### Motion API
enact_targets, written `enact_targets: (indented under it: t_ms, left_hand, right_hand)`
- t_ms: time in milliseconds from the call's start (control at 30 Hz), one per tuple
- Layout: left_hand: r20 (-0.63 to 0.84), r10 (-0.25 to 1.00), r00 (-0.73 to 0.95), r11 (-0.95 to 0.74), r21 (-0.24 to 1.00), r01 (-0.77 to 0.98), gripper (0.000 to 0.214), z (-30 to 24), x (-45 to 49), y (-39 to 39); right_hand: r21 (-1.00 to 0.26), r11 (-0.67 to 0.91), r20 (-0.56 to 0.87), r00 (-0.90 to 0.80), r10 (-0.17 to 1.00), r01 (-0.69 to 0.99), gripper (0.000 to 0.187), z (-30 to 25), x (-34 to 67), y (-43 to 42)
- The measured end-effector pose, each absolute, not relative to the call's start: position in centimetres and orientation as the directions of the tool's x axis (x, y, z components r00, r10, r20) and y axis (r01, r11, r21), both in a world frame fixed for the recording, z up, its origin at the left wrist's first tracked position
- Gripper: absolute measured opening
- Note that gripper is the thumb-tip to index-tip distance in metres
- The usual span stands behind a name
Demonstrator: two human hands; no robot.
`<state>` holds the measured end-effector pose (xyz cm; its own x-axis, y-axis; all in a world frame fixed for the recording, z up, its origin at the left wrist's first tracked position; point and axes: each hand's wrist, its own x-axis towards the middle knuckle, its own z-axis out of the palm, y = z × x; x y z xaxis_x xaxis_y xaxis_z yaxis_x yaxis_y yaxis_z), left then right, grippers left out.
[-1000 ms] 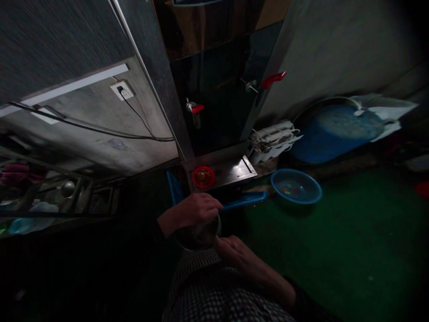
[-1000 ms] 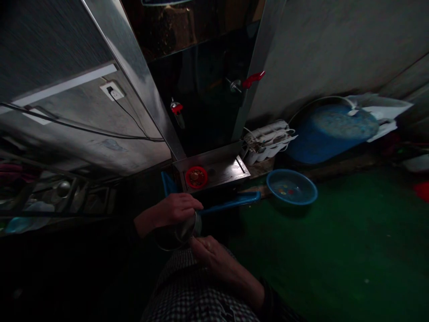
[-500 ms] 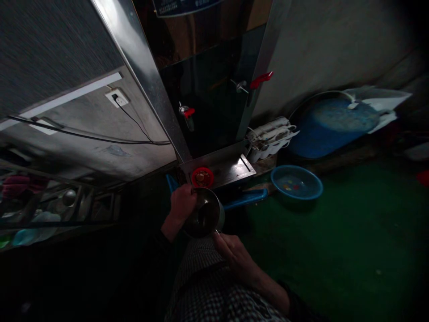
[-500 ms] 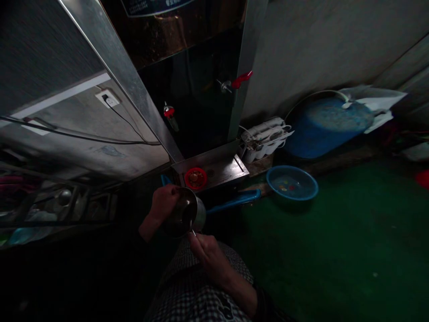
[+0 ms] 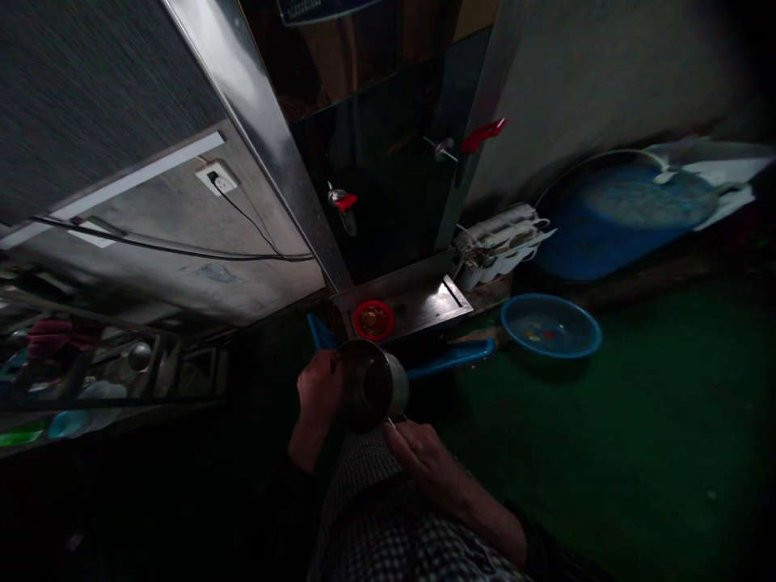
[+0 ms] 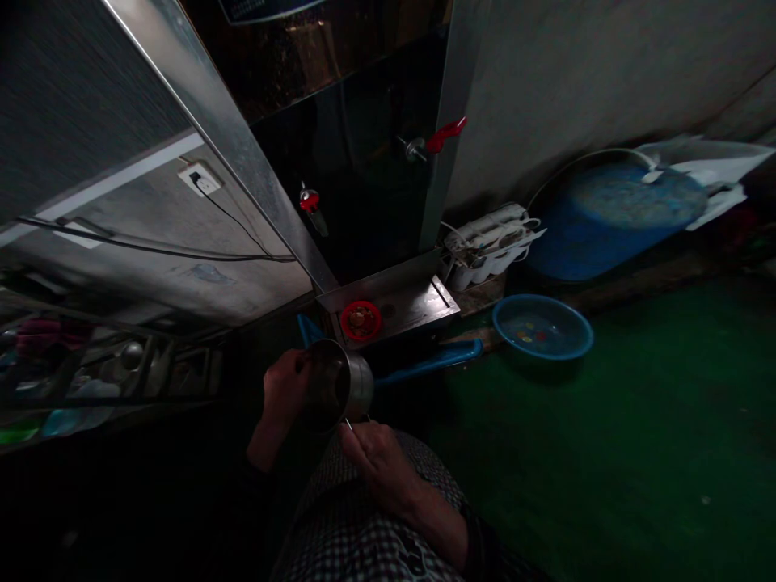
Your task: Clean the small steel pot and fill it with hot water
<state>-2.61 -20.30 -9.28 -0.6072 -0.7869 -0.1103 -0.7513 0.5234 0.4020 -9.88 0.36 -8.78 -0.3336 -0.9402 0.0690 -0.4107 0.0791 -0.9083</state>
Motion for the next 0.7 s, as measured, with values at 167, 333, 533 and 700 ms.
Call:
enact_targets:
  t_ms: [167, 333, 533, 700]
  left_hand:
    - [0.129, -0.25, -0.96, 0.92, 0.341, -0.194, 0.016, -8.2, -5.1, -22.4]
    - [0.239, 0.103, -0.965, 0.944, 0.282, 0.171, 0.01, -6.8, -7.5, -22.6]
    - [0.14, -0.473, -0.87, 0.824, 0.419, -0.38, 0.006, -7.6, -6.5, -22.3]
    - [0.132, -0.37, -0.92, 0.914, 0.23, -0.335, 0.015, -8.2, -2.9, -21.6]
  right_hand:
    - [-0.95, 0.244, -0.201, -0.215, -0.956, -0.196, 0.047, -8.7, -9.5, 0.5]
    - [-0.944, 0.125, -0.06, -0.216, -0.975, -0.305, 0.04, -10.6, -9.6, 1.0]
    - [-0.898, 0.057, 0.121, -0.369, -0.922, -0.435, 0.039, -11.0, -10.2, 1.0]
    - [-0.835, -0.024, 0.278, -0.384, -0.881, -0.55, 0.03, -10.5, -10.7, 0.6]
